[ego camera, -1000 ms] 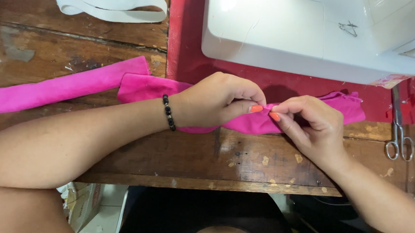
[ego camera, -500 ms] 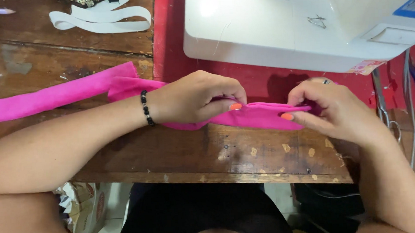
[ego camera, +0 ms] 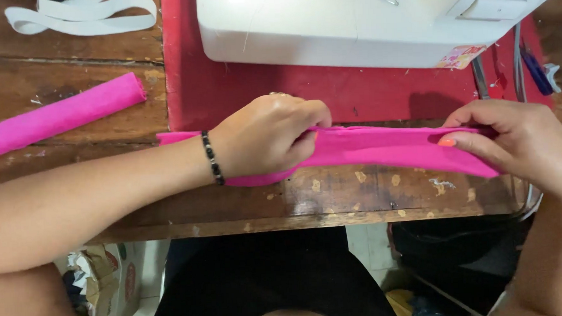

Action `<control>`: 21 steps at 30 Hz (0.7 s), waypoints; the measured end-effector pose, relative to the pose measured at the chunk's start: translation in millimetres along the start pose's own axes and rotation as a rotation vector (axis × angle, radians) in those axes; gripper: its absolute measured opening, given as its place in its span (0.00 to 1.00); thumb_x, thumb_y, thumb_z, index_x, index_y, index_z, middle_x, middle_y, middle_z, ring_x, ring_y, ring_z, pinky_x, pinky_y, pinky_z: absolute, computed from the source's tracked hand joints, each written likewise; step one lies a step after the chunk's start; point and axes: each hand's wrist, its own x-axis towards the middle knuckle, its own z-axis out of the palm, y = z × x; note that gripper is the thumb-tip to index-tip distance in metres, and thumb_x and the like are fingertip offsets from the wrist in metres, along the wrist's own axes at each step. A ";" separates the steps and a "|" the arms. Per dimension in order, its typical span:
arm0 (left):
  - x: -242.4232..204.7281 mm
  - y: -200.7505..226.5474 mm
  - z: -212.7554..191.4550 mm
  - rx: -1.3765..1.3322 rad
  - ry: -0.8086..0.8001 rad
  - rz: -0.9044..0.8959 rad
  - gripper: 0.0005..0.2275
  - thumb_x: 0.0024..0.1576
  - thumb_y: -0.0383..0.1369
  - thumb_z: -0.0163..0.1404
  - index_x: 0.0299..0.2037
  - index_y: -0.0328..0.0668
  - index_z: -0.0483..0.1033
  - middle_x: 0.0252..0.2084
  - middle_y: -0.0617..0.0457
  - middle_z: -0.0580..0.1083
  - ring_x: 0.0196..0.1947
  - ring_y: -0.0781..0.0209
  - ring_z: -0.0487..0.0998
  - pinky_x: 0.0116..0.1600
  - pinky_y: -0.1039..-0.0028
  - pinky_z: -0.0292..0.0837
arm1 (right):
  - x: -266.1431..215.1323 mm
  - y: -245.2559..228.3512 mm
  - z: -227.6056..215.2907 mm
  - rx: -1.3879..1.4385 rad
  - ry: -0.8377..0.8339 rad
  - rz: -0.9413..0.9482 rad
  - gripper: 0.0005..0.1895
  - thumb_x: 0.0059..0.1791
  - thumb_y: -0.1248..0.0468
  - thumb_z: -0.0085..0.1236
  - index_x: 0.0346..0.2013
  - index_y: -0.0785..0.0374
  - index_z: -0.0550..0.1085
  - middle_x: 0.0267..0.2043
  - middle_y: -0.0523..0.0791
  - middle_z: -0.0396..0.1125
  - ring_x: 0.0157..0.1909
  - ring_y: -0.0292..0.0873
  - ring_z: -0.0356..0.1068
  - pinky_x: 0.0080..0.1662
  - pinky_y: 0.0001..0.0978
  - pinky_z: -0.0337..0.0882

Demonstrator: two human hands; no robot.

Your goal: Folding and aligning pink fabric strips on a workbench in preparation for sewing.

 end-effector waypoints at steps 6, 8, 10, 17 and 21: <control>17.0 5.9 9.7 -0.014 -0.079 -0.120 0.09 0.53 0.16 0.38 0.40 0.36 0.61 0.14 0.57 0.59 0.12 0.61 0.55 0.17 0.66 0.50 | 19.8 -63.5 -0.7 -0.201 0.195 -0.255 0.21 0.47 0.62 0.67 0.53 0.66 0.76 0.52 0.52 0.71 0.48 0.51 0.72 0.45 0.44 0.75; 16.2 4.5 8.4 -0.071 -0.041 -0.107 0.10 0.51 0.16 0.39 0.38 0.40 0.56 0.16 0.59 0.58 0.14 0.64 0.53 0.19 0.68 0.45 | 38.5 -92.7 5.3 -0.007 0.041 -0.403 0.38 0.46 0.54 0.62 0.67 0.67 0.64 0.67 0.55 0.64 0.66 0.57 0.63 0.64 0.55 0.63; 12.0 2.6 8.6 -0.081 -0.020 -0.115 0.11 0.53 0.17 0.42 0.38 0.41 0.55 0.17 0.58 0.59 0.15 0.62 0.54 0.21 0.68 0.47 | 58.2 -109.0 13.1 0.038 -0.058 -0.371 0.30 0.46 0.53 0.64 0.59 0.62 0.68 0.53 0.48 0.67 0.52 0.50 0.65 0.55 0.47 0.65; -10.1 -7.6 0.4 -0.176 0.015 -0.152 0.10 0.56 0.21 0.45 0.42 0.44 0.57 0.22 0.58 0.63 0.20 0.59 0.59 0.28 0.66 0.60 | 92.5 -104.3 48.6 0.144 -0.087 -0.412 0.12 0.49 0.55 0.65 0.30 0.55 0.70 0.24 0.37 0.63 0.27 0.36 0.59 0.33 0.30 0.61; -22.4 -13.9 -16.7 -0.113 -0.051 -0.283 0.12 0.51 0.22 0.46 0.44 0.44 0.62 0.27 0.54 0.69 0.25 0.55 0.67 0.28 0.63 0.62 | 93.5 -101.4 56.8 0.256 -0.033 -0.427 0.08 0.49 0.58 0.65 0.32 0.54 0.74 0.26 0.37 0.67 0.26 0.33 0.61 0.28 0.25 0.61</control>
